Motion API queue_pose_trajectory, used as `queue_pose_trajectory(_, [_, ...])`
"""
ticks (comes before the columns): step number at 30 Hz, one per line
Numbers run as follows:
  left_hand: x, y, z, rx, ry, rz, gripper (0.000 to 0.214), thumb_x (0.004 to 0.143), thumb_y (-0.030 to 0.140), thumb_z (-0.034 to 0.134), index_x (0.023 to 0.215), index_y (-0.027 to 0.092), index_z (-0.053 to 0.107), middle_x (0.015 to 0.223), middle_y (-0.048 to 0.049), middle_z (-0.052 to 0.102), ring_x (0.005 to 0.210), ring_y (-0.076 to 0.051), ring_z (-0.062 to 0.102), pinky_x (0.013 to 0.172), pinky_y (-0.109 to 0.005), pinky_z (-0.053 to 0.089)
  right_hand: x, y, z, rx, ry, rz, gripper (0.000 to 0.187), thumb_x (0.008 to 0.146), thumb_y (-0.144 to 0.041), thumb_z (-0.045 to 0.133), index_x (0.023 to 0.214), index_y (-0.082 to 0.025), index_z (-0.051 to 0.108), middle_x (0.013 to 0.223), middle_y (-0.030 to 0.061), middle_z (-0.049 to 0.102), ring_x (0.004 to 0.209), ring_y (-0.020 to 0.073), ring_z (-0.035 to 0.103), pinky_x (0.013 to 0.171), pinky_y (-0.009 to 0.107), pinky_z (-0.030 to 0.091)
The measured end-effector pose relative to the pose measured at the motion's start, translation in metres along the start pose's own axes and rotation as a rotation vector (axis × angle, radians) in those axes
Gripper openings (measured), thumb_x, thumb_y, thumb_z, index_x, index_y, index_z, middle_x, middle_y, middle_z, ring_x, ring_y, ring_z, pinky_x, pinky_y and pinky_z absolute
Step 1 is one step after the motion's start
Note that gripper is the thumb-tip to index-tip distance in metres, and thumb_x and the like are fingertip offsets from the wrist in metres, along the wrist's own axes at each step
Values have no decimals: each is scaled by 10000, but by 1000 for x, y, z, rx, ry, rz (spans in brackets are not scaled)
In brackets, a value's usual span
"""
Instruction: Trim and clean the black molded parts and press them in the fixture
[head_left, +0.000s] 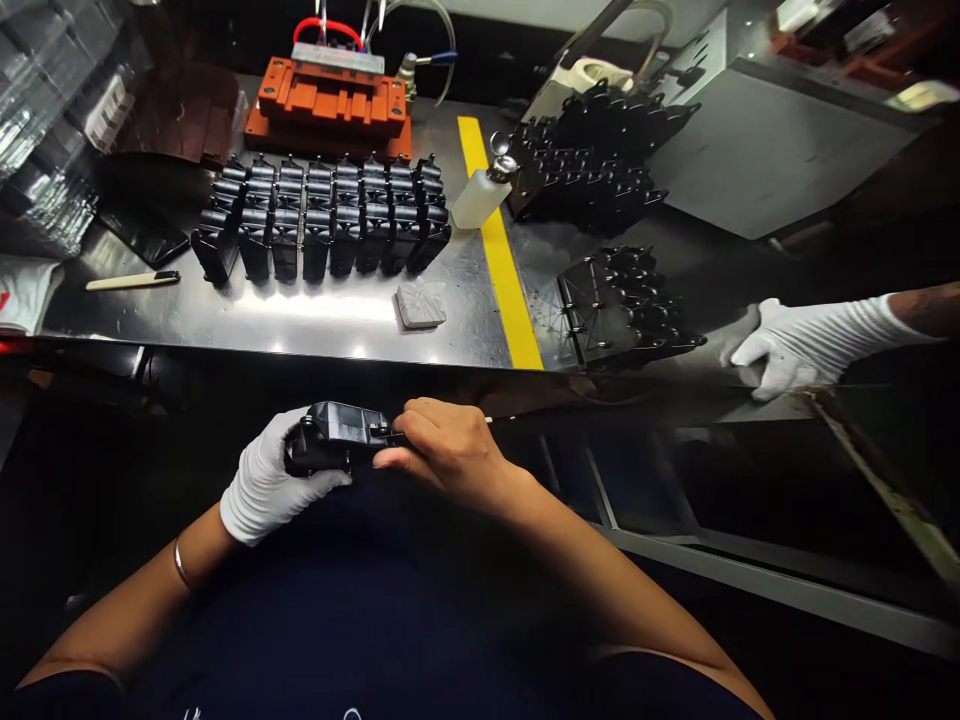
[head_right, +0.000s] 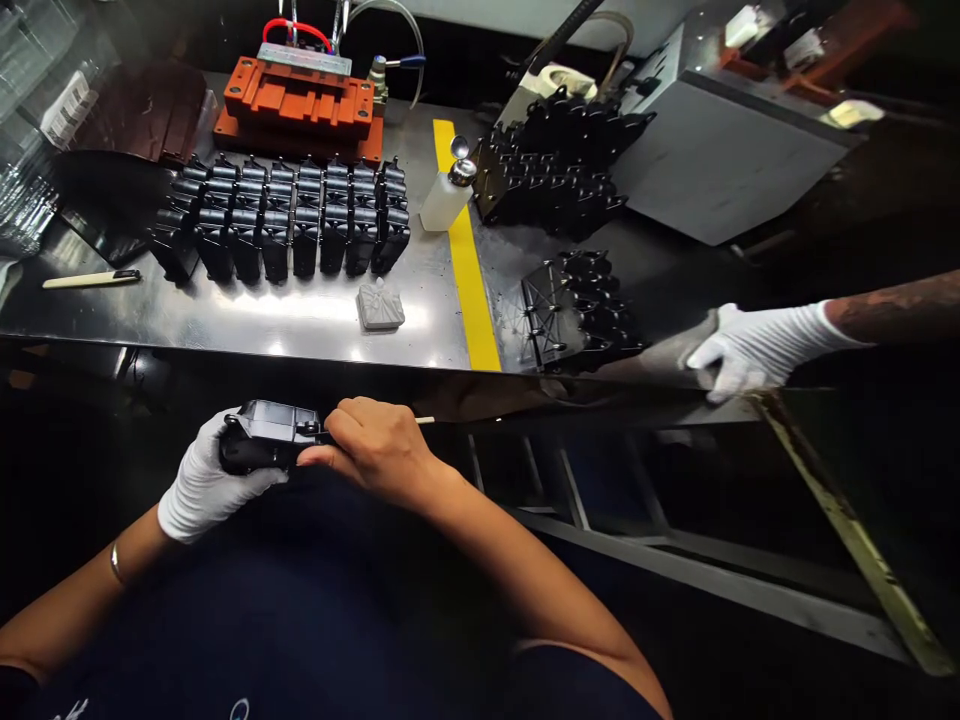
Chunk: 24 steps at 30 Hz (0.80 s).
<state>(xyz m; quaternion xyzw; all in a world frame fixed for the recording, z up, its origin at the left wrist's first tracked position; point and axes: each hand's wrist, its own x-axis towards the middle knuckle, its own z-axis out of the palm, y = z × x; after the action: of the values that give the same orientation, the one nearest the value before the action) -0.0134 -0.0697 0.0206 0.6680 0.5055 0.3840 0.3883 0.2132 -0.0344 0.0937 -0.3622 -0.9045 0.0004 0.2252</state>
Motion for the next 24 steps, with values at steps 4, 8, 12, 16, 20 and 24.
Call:
queue_pose_trajectory(4, [0, -2, 1, -50, -20, -47, 643, 668, 414, 776, 1222, 236, 502, 1152, -73, 616, 1063, -250, 602, 959, -398, 469, 1, 2, 1, 34, 30, -49, 521, 928, -494, 457, 521, -169, 456, 484, -22, 421, 459, 82, 341, 469, 255, 217])
queue_pose_trajectory(8, [0, -5, -1, -135, -95, -101, 685, 655, 399, 785, 1245, 225, 483, 1166, -80, 614, 1070, -257, 602, 967, -415, 468, 0, 3, 2, 73, -14, -34, 541, 933, -520, 423, 520, -172, 454, 495, -22, 411, 468, 83, 337, 476, 254, 218])
queue_pose_trajectory(12, [0, -7, -1, -169, -133, -108, 732, 646, 368, 795, 1274, 227, 446, 1179, -83, 613, 1076, -260, 601, 974, -432, 462, -3, 2, 6, 114, 7, -30, 532, 916, -532, 453, 521, -176, 455, 495, -26, 406, 468, 85, 334, 477, 258, 223])
queue_pose_trajectory(16, [-3, -3, 3, -237, -60, -167, 628, 673, 357, 778, 1210, 223, 482, 1097, -63, 646, 987, -233, 638, 909, -413, 509, -5, -2, 9, 106, 48, 13, 512, 935, -491, 446, 530, -177, 458, 503, -20, 419, 471, 88, 344, 471, 264, 234])
queue_pose_trajectory(20, [-3, 2, -1, -266, 6, -140, 473, 717, 325, 754, 1134, 233, 550, 1011, -40, 662, 883, -203, 656, 813, -382, 548, -9, -3, 8, 252, 21, 59, 442, 962, -429, 423, 605, -183, 509, 520, -16, 463, 485, 96, 407, 483, 251, 285])
queue_pose_trajectory(24, [-1, 3, -10, -129, 36, 33, 393, 709, 274, 760, 1065, 219, 601, 1016, -68, 651, 932, -225, 637, 856, -396, 526, -11, -3, 4, 412, 17, 205, 341, 988, -273, 339, 759, -168, 568, 594, 4, 530, 526, 102, 476, 529, 234, 363])
